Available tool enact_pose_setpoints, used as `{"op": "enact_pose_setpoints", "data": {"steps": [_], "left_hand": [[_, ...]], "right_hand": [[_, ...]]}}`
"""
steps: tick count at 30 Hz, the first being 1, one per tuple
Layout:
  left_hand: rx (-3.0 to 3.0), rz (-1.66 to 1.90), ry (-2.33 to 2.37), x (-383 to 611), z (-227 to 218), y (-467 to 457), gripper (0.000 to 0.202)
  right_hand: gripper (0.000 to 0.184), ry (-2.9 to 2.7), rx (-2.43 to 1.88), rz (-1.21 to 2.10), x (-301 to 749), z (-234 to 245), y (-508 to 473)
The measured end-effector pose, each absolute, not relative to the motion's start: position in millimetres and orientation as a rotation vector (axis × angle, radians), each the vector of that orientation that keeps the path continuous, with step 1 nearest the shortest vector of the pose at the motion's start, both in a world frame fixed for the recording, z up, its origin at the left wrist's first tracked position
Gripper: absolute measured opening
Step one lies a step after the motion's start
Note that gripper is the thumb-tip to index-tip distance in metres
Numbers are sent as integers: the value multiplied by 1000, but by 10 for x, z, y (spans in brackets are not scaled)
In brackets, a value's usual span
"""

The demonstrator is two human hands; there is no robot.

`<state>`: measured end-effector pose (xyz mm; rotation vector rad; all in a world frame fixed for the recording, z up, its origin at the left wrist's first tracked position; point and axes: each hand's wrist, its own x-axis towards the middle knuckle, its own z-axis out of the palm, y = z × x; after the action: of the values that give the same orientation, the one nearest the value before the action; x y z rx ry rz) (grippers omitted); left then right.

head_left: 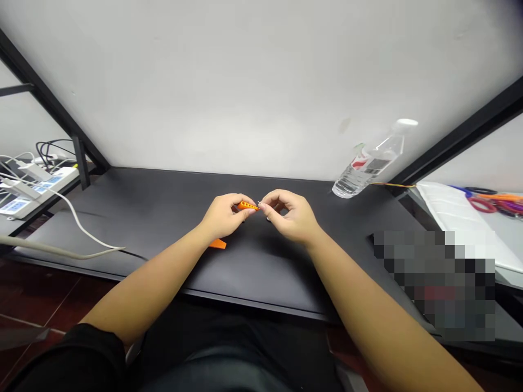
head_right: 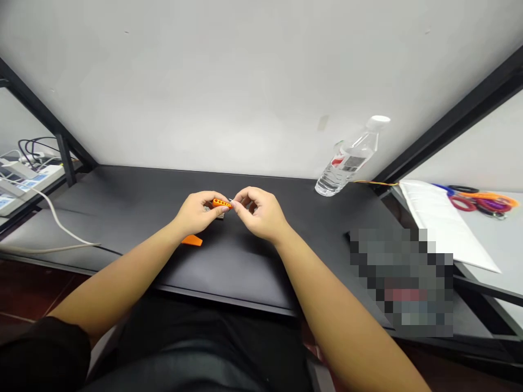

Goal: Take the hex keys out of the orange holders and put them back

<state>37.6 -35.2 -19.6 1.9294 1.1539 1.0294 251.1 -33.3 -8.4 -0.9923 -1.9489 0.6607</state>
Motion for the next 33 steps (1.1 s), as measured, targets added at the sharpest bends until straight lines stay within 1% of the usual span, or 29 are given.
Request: {"op": "enact_pose_setpoints", "data": {"steps": [3, 6, 12, 19, 23, 25, 29, 33], "left_hand": [[1930, 985, 1164, 380, -157, -377, 22], [1914, 928, 1133, 375, -148, -388, 20], [1884, 859, 1112, 350, -190, -365, 18], [1911, 821, 1150, 346, -196, -354, 17], [1930, 814, 1144, 352, -202, -357, 17], [1946, 819, 1162, 355, -199, -362, 18], [1977, 852, 1204, 362, -189, -371, 17], [2015, 841, 1237, 365, -192, -377, 17]], "right_hand": [[18, -1996, -942, 613, 2547, -61, -318], [23, -2078, -845, 611, 2623, -26, -296], [26, -2313, -712, 576, 2708, 50, -288], [30, -2336, -806, 476, 2680, 27, -288], [21, -2306, -833, 426, 2718, 16, -244], [19, -2288, -871, 453, 2729, 17, -232], [22, -2243, -946, 533, 2678, 6, -250], [25, -2366, -1041, 569, 2622, -20, -259]]}}
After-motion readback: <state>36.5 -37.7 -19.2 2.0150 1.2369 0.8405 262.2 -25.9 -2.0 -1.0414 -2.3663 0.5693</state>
